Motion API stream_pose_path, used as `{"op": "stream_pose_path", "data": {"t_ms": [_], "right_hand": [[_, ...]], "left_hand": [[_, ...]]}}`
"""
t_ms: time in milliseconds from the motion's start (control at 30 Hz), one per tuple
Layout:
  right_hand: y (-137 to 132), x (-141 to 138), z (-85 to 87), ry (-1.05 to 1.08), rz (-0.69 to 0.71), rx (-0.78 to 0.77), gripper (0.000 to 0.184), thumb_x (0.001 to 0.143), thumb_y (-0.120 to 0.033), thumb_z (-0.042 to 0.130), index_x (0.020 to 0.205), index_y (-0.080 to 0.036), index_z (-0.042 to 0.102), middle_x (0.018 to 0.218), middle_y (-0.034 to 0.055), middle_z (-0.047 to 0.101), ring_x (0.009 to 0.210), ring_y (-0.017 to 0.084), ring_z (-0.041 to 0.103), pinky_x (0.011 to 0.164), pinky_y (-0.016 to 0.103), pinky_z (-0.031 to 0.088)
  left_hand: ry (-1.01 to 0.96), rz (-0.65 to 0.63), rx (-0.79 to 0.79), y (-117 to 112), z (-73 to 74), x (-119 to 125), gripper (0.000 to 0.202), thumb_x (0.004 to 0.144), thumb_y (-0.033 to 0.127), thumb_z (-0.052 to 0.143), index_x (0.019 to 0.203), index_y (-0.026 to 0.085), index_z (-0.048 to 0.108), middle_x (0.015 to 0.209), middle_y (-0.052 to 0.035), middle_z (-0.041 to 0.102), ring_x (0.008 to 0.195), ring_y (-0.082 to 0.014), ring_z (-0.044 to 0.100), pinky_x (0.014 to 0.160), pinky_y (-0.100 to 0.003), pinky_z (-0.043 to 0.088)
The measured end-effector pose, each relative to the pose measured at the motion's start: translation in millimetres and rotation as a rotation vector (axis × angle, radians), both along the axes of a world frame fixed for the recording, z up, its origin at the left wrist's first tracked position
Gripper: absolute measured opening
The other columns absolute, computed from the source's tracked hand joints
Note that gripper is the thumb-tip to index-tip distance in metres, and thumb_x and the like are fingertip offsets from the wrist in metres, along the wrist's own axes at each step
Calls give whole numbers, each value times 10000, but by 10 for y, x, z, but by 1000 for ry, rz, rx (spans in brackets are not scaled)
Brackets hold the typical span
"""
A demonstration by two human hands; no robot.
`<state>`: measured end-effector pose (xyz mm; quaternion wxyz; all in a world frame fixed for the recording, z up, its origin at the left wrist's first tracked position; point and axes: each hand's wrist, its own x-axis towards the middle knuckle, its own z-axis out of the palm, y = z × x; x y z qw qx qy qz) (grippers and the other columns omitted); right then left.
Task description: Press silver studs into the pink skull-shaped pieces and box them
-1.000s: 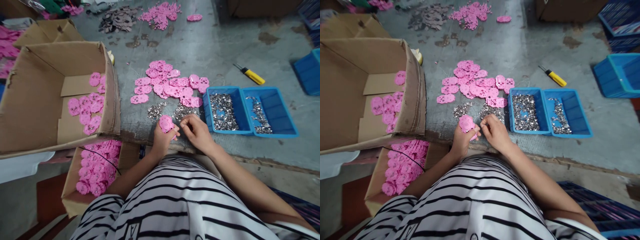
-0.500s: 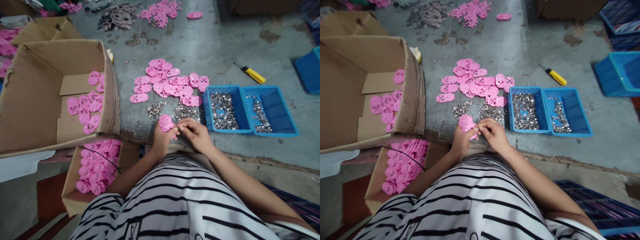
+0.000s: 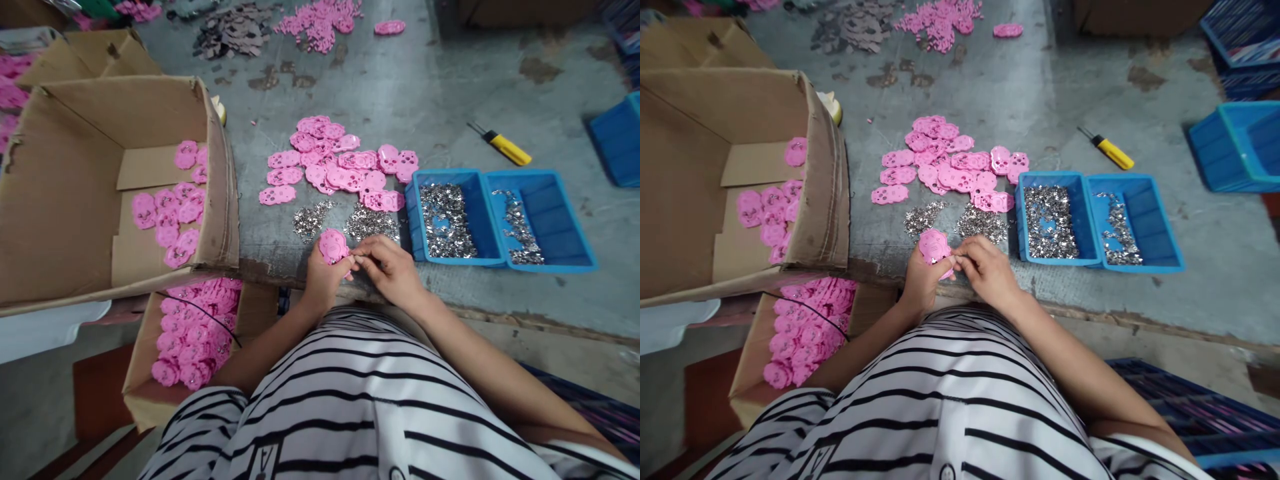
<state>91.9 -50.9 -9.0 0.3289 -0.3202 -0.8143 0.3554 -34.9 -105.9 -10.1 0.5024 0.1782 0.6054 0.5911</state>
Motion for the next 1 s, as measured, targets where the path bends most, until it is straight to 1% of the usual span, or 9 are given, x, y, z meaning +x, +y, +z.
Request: {"op": "stream_pose_path", "data": {"t_ms": [100, 233, 367, 433, 567, 700, 800, 900, 1000], "right_hand": [[21, 7, 5, 5, 16, -16, 123, 899, -213, 556, 872, -221, 676, 896, 57, 667, 839, 183, 634, 747, 343, 521], [50, 16, -2, 9, 29, -78, 125, 890, -247, 573, 829, -230, 681, 886, 53, 674, 830, 188, 630, 743, 354, 522], [55, 23, -29, 34, 13, -132, 153, 889, -241, 566, 805, -227, 694, 875, 50, 674, 826, 185, 629, 743, 351, 520], [50, 22, -40, 41, -9, -144, 163, 889, -232, 557, 798, -223, 692, 873, 51, 671, 825, 183, 627, 746, 350, 518], [39, 11, -45, 73, -46, -159, 163, 881, -228, 558, 763, -212, 670, 855, 50, 665, 792, 172, 618, 728, 341, 510], [39, -7, -38, 92, -72, -204, 162, 856, -249, 593, 713, -211, 659, 832, 47, 663, 780, 174, 612, 724, 346, 507], [44, -18, -29, 101, -77, -286, 178, 839, -293, 629, 686, -213, 670, 817, 48, 665, 790, 181, 612, 749, 359, 507], [48, -29, -27, 146, -79, -411, 201, 811, -346, 671, 660, -214, 684, 793, 43, 660, 794, 178, 613, 769, 356, 505], [52, -37, -37, 209, -114, -538, 220, 760, -422, 716, 682, -216, 699, 792, 36, 665, 743, 165, 594, 687, 321, 492]], "left_hand": [[-6, -10, 4, -8, 13, -4, 365, 580, 161, 688, 929, 152, 578, 697, 28, 631, 542, -104, 598, 446, -189, 486], [47, -31, -11, -4, 24, -2, 413, 568, 142, 693, 973, 143, 612, 674, 33, 625, 521, -101, 580, 436, -193, 481], [-5, -43, -15, 2, 39, 11, 479, 584, 134, 678, 1055, 140, 592, 675, 24, 639, 519, -108, 601, 428, -185, 470], [-32, -42, -9, 5, 51, 19, 454, 591, 144, 685, 1033, 141, 581, 675, 21, 643, 523, -111, 610, 428, -183, 470], [-43, -30, 4, 15, 60, 30, 365, 586, 168, 712, 919, 147, 562, 710, 12, 648, 534, -110, 613, 433, -192, 476], [-32, -16, 3, 19, 27, 35, 358, 591, 166, 735, 897, 152, 550, 739, 8, 655, 542, -97, 604, 452, -189, 477], [-19, -9, 9, 15, -1, 37, 358, 598, 162, 737, 904, 152, 553, 733, 12, 650, 546, -95, 600, 456, -185, 478], [-18, -6, 11, 13, -1, 36, 410, 603, 149, 727, 980, 154, 569, 734, 16, 650, 545, -94, 598, 452, -183, 477], [-11, -8, 1, 16, 21, 29, 417, 611, 143, 714, 1005, 161, 577, 725, 22, 644, 541, -91, 598, 454, -175, 470]]}}
